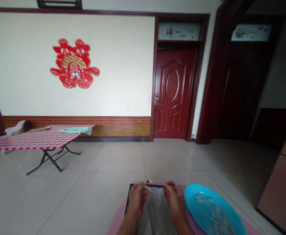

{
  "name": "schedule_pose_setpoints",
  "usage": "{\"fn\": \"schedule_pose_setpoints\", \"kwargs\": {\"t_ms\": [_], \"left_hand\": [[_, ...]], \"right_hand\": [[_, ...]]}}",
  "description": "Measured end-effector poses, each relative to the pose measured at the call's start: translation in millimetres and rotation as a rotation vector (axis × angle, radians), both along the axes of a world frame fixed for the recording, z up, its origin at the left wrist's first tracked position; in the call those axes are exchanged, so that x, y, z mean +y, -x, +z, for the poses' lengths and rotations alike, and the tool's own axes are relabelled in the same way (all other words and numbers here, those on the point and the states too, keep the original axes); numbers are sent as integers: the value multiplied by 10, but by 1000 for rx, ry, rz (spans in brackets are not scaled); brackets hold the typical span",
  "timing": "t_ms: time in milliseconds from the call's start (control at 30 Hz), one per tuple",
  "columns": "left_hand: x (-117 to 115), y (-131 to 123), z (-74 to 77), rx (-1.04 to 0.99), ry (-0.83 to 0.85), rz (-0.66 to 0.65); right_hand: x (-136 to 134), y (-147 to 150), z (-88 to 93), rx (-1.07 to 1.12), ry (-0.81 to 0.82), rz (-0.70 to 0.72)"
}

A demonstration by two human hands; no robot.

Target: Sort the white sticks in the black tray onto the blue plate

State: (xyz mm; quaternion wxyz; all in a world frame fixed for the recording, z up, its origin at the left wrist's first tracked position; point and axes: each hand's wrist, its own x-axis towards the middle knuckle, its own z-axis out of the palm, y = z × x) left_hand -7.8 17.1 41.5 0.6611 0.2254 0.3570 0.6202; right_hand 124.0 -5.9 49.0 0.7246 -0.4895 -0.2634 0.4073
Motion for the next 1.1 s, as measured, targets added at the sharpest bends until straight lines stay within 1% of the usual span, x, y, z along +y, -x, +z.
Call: {"fn": "schedule_pose_setpoints", "kwargs": {"t_ms": [167,300,467,633,767,900,1000,1100], "left_hand": [[13,-2,-49,6,5,0],[10,-3,-73,-18,9,-15],[9,19,-38,-135,64,-45],[-21,-4,-3,-183,78,-56],[-56,-39,0,-223,56,-126],[-65,-49,7,-274,71,-128],[-71,-47,19,-276,84,-126],[-95,-53,32,-250,62,-187]], "right_hand": [[-9,61,24,-38,-26,23],[8,78,-3,-72,-19,40],[32,17,-62,-128,-10,33],[19,49,-42,-195,-30,51],[-10,146,18,-259,-64,141],[-47,186,83,-216,1,216],[-61,167,94,-205,0,194],[-49,134,64,-219,-41,174]]}}
